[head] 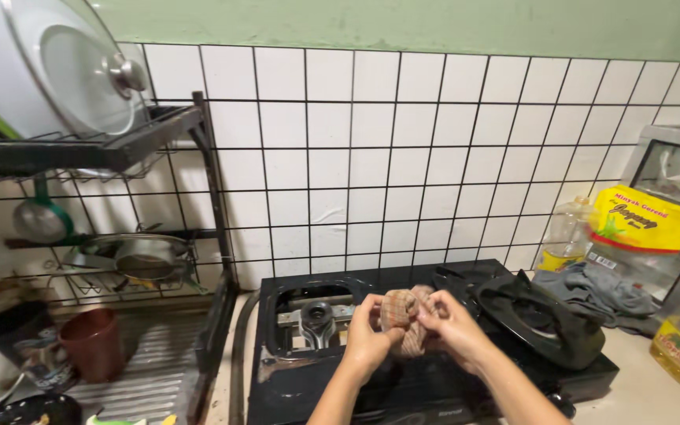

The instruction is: The person wipes the surface of a portable gas stove with a cloth, periodically rinsing the cloth under the kitchen tap, then wipes and reassembles the burner cap and grate back onto the stove.

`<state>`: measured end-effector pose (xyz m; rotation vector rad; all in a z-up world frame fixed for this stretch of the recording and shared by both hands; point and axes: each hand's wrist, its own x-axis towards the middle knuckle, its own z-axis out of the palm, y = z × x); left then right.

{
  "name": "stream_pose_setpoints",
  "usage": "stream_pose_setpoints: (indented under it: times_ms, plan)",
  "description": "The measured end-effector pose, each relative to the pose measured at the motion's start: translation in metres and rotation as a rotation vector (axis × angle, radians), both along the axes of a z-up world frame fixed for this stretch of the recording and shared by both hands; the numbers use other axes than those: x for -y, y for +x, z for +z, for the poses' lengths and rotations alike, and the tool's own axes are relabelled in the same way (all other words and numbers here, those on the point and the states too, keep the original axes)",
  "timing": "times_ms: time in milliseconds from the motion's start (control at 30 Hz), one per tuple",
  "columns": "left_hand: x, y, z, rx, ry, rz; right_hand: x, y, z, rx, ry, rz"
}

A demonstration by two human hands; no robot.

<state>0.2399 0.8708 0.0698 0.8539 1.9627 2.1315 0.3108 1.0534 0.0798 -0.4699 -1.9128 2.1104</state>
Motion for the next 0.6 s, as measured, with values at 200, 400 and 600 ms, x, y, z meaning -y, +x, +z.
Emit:
stream_pose_setpoints:
  times_ms: [200, 400, 600]
  plan:
    - [0.001, -0.004, -0.017, -0.536, -0.472, -0.016, -0.095, -0.044, -0.034, -0.05, 0.463, -0.203]
    - [0.047, -0.018, -0.03, -0.583, -0.614, 0.187, -0.061, -0.066, -0.081, 0.278, 1.17, 0.048]
    - [0.099, -0.06, -0.035, -0.343, -1.009, 0.563, -0.014, -0.081, -0.129, 0.491, 1.504, 0.104]
